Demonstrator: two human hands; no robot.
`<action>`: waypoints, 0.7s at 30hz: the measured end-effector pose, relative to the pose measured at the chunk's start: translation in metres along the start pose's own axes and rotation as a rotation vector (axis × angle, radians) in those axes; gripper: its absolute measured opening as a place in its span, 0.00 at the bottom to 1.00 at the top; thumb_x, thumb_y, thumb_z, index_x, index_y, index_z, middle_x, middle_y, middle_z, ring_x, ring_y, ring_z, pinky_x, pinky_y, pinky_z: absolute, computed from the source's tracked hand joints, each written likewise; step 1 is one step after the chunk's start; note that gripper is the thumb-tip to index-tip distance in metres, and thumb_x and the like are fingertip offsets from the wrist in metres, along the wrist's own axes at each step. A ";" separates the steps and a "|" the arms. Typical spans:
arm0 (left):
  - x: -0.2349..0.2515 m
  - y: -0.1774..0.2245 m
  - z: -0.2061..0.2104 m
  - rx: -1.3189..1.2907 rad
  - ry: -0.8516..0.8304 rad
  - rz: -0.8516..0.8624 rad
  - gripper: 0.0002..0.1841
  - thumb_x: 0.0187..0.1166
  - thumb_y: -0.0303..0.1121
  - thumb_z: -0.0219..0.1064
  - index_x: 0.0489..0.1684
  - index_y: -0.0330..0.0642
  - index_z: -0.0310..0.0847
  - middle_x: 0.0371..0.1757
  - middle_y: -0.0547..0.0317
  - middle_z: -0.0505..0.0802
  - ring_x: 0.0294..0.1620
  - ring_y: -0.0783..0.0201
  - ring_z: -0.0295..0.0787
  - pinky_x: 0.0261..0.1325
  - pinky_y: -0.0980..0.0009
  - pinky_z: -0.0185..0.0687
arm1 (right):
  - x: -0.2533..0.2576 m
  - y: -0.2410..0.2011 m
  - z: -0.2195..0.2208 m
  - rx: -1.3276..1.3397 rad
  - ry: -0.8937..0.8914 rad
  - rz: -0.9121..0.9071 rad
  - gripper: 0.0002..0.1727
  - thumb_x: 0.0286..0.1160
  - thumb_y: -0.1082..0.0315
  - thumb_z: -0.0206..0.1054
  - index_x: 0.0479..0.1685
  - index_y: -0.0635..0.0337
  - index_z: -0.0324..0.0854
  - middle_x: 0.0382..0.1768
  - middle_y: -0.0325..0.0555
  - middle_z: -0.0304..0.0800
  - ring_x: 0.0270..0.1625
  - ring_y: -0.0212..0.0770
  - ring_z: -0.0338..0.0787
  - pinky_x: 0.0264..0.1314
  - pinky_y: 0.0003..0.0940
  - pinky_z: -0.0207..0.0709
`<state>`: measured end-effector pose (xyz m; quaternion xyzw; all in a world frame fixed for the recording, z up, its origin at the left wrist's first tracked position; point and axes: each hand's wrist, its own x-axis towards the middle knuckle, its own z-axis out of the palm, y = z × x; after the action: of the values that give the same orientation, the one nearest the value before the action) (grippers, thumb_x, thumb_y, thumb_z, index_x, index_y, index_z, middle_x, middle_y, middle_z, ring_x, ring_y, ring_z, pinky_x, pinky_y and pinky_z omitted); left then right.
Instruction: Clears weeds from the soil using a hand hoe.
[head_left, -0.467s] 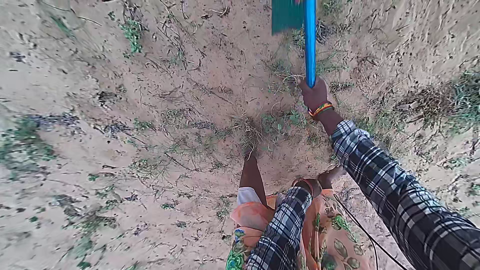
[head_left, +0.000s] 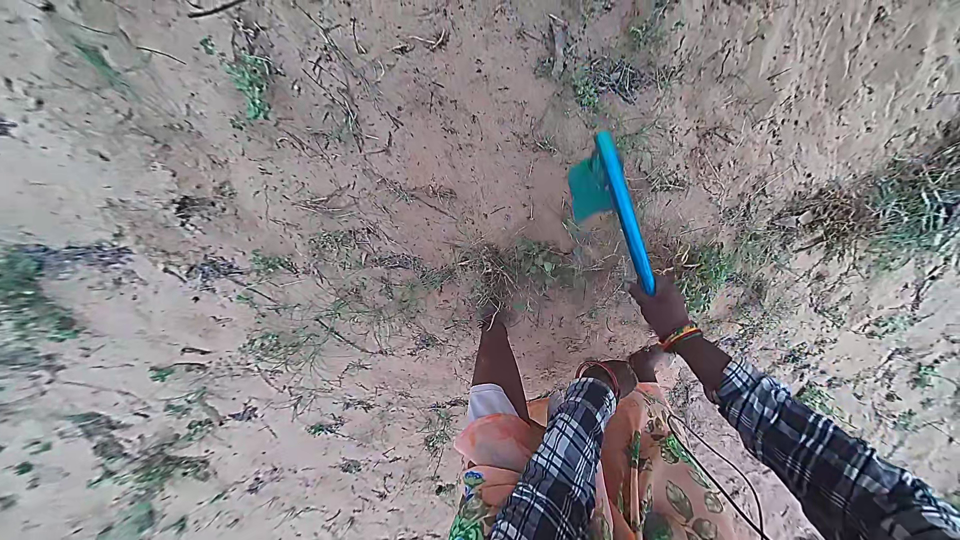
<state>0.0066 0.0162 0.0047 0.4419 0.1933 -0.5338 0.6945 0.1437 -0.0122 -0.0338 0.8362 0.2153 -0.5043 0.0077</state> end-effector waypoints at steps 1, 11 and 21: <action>0.003 0.000 0.002 -0.019 0.010 0.002 0.24 0.97 0.41 0.44 0.77 0.34 0.75 0.74 0.33 0.83 0.81 0.41 0.75 0.83 0.43 0.63 | 0.014 -0.021 -0.014 0.029 0.084 -0.092 0.26 0.85 0.53 0.68 0.62 0.72 0.79 0.34 0.62 0.85 0.33 0.57 0.85 0.43 0.60 0.79; 0.053 -0.025 0.022 -0.097 0.031 0.027 0.22 0.94 0.39 0.49 0.80 0.39 0.74 0.74 0.42 0.86 0.78 0.47 0.79 0.82 0.45 0.67 | 0.156 -0.057 -0.075 0.202 0.223 -0.169 0.25 0.87 0.53 0.64 0.61 0.71 0.78 0.36 0.57 0.84 0.33 0.49 0.85 0.44 0.51 0.81; 0.035 -0.018 0.003 -0.159 0.085 0.040 0.21 0.93 0.35 0.51 0.80 0.40 0.74 0.73 0.42 0.86 0.77 0.46 0.80 0.81 0.45 0.67 | 0.012 0.061 -0.041 0.239 -0.007 0.298 0.18 0.87 0.57 0.66 0.54 0.65 0.75 0.22 0.39 0.71 0.17 0.33 0.70 0.24 0.31 0.71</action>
<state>0.0017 -0.0068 -0.0268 0.4113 0.2557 -0.4836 0.7291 0.2057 -0.0540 -0.0364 0.8522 0.0276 -0.5222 -0.0163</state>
